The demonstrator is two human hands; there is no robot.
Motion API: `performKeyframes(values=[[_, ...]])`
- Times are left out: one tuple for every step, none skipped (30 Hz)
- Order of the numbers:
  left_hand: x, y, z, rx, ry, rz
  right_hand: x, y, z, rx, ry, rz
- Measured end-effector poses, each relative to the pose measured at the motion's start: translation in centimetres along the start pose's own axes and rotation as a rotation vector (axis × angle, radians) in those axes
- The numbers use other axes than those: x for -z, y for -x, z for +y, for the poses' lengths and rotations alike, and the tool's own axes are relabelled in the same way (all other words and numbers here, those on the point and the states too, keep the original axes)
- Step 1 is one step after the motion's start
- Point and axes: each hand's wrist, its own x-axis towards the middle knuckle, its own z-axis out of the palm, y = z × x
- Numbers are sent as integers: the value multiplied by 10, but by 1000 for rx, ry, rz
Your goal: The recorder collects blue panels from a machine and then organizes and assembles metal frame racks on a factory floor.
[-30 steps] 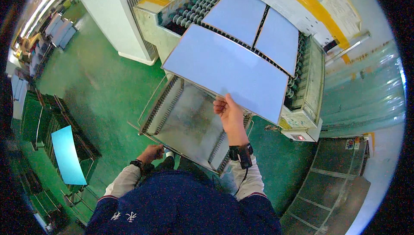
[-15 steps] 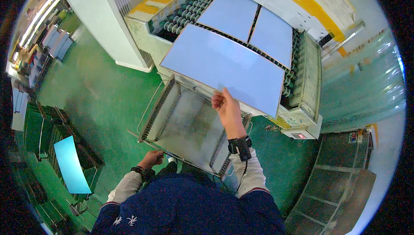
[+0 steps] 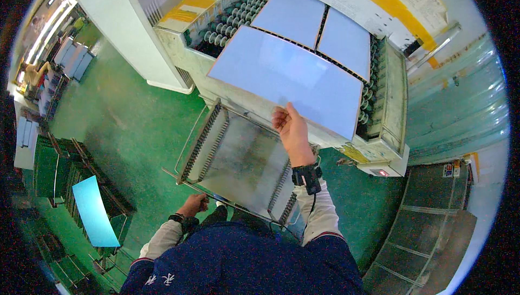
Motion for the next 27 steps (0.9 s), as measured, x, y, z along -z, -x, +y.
performKeyframes(values=[[0, -1, 1, 1, -5, 1, 0, -2, -2, -3, -8, 5], [0, -2, 2, 2, -10, 2, 0, -5, -2, 7, -8, 8], [0, -4, 1, 3, -15, 4, 1, -7, -3, 16, -9, 10], [1, -5, 1, 4, -9, -2, 1, -9, -4, 25, -9, 12], [1, -6, 0, 6, -4, -7, 1, -11, -5, 22, -8, 14], [1, -6, 1, 8, 3, -11, 1, -14, -6, 18, -8, 16], [0, -7, 1, 32, 42, -16, 2, -16, -7, 14, -8, 18], [0, -8, 0, 56, 81, -21, 5, -19, -8, 11, -15, 19], [-2, -8, 0, 82, 121, -28, 7, -22, -8, 8, -20, 23], [-3, -8, -1, 116, 200, -69, 9, -24, -8, 5, -25, 28], [-4, -8, -3, 151, 279, -109, 12, -26, -8, 27, -22, 20], [-5, -7, -6, 188, 361, -149, 11, -25, -10, 45, -18, 14], [3, -10, -18, 175, 439, -168, 5, -23, -6, 51, -22, -4], [11, -16, -29, 160, 519, -185, -2, -23, -2, 56, 7, -39], [16, -18, -40, 149, 596, -207, -7, -22, 0, 63, 38, -68], [9, -10, -37, 164, 593, -215, -4, -22, 4, 72, 75, -84], [2, -5, -30, 179, 591, -222, 0, -25, 12, 50, 168, -83], [-4, 2, -22, 190, 590, -224, 0, -28, 21, 26, 257, -89], [-4, 3, -22, 217, 638, -196, -3, -34, 29, 3, 342, -107], [-3, 4, -23, 244, 687, -168, -1, -46, 42, -26, 449, -97], [-3, 5, -26, 272, 732, -144, 7, -62, 59, -49, 558, -84], [-6, 6, -28, 263, 748, -161, 14, -78, 73, -66, 669, -70], [-9, 6, -28, 251, 763, -180, 22, -95, 87, -88, 725, -22], [-11, 6, -29, 238, 778, -197, 31, -112, 101, -110, 777, 23], [-8, 6, -35, 227, 771, -202, 31, -126, 115, -136, 825, 56], [-6, 6, -41, 215, 765, -208, 32, -138, 125, -173, 881, 75], [-1, 5, -44, 198, 763, -207, 30, -152, 136, -210, 937, 84]])
